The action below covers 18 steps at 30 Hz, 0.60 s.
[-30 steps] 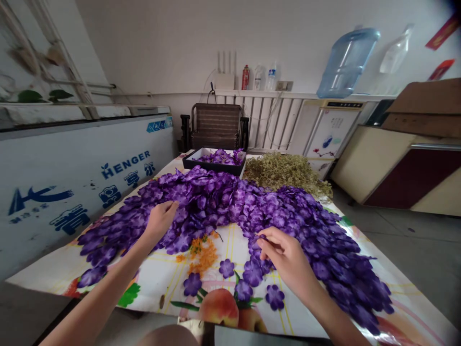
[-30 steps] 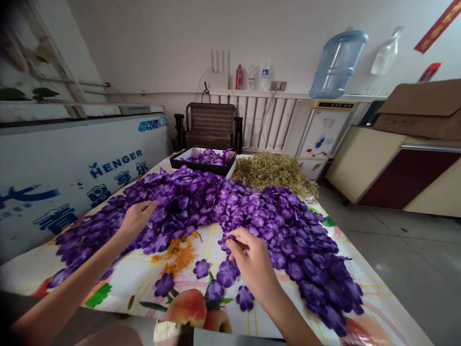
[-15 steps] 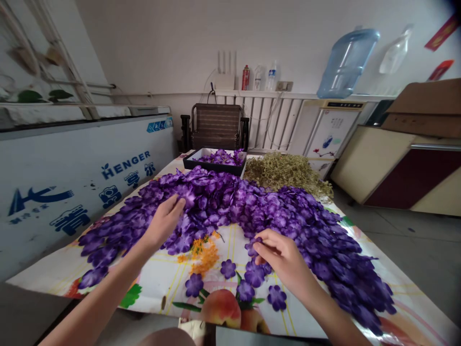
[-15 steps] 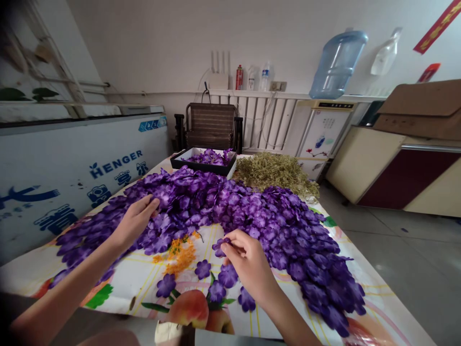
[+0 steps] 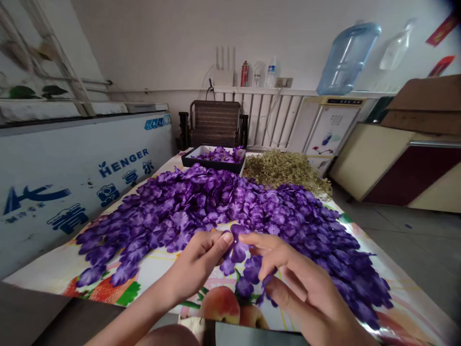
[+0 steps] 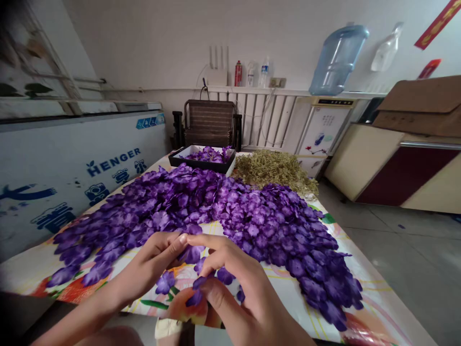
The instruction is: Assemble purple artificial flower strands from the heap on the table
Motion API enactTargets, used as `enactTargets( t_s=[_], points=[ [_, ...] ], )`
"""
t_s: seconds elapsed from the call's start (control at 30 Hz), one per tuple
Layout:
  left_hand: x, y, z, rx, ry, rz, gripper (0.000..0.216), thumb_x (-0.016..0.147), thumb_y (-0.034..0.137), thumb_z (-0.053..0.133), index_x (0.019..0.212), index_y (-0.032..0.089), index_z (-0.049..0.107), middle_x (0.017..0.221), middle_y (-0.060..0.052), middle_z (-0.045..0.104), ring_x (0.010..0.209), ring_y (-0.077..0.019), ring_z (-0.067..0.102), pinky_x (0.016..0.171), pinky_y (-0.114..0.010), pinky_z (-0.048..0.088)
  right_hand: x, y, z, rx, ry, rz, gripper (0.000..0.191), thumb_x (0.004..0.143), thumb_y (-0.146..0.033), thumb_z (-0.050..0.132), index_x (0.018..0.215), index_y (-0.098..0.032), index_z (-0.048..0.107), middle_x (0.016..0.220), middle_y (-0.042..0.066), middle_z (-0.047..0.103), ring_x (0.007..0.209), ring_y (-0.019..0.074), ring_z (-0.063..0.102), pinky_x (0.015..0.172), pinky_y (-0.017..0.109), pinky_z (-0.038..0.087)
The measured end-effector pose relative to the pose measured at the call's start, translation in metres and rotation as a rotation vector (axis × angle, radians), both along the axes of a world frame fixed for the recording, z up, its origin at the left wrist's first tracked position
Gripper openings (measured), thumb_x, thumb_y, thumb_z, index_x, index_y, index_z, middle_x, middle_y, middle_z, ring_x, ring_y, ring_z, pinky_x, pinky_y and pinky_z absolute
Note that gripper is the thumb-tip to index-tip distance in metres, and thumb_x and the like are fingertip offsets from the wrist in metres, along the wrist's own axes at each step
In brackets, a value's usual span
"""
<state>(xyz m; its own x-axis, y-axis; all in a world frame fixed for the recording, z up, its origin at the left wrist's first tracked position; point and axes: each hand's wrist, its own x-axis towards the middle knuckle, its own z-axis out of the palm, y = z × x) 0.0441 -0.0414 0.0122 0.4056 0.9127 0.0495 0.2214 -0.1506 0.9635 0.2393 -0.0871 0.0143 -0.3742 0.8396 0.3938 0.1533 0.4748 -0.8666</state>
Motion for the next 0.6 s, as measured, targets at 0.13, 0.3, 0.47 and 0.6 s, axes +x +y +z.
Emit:
enactTargets(
  t_s=[0.13,0.3,0.47,0.6],
  points=[
    [0.004,-0.004,-0.002,-0.145,-0.090,-0.061,0.052,0.086,0.056,0.046,0.051,0.019,0.033,0.045,0.009,0.023,0.043,-0.0064,0.017,0.043,-0.023,0.015,-0.002,0.004,-0.002,-0.112,0.114,-0.007,0.010,0.092,-0.026,0.050,0.090,-0.027,0.060,0.113,0.003,0.068,0.109,0.0200,0.062,0.090,0.032,0.051],
    [0.003,-0.006,-0.007,-0.321,-0.243,-0.154,0.050,0.086,0.056,0.047,0.058,0.015,0.049,0.049,0.004,0.041,0.046,-0.0084,0.034,0.045,-0.023,0.023,0.003,0.011,-0.011,-0.273,0.246,0.006,0.018,0.092,-0.034,0.051,0.099,-0.025,0.065,0.104,0.005,0.071,0.097,0.0198,0.066,0.085,0.031,0.052],
    [0.000,-0.010,-0.004,-0.285,-0.117,-0.093,0.040,0.087,0.047,0.052,0.063,0.016,0.047,0.057,0.004,0.040,0.051,-0.0084,0.030,0.047,-0.022,0.024,0.009,0.008,-0.007,-0.045,0.022,-0.120,0.014,0.092,-0.021,0.048,0.098,-0.025,0.060,0.106,0.004,0.068,0.102,0.0184,0.062,0.088,0.030,0.051],
    [0.001,-0.007,0.000,-0.144,0.042,-0.056,0.043,0.086,0.048,0.050,0.058,0.018,0.040,0.056,0.006,0.031,0.053,-0.0093,0.024,0.049,-0.023,0.022,0.007,-0.001,-0.004,0.362,-0.143,-0.119,0.023,0.085,-0.004,0.048,0.098,-0.023,0.053,0.118,0.005,0.062,0.118,0.0191,0.052,0.102,0.033,0.041]
  ],
)
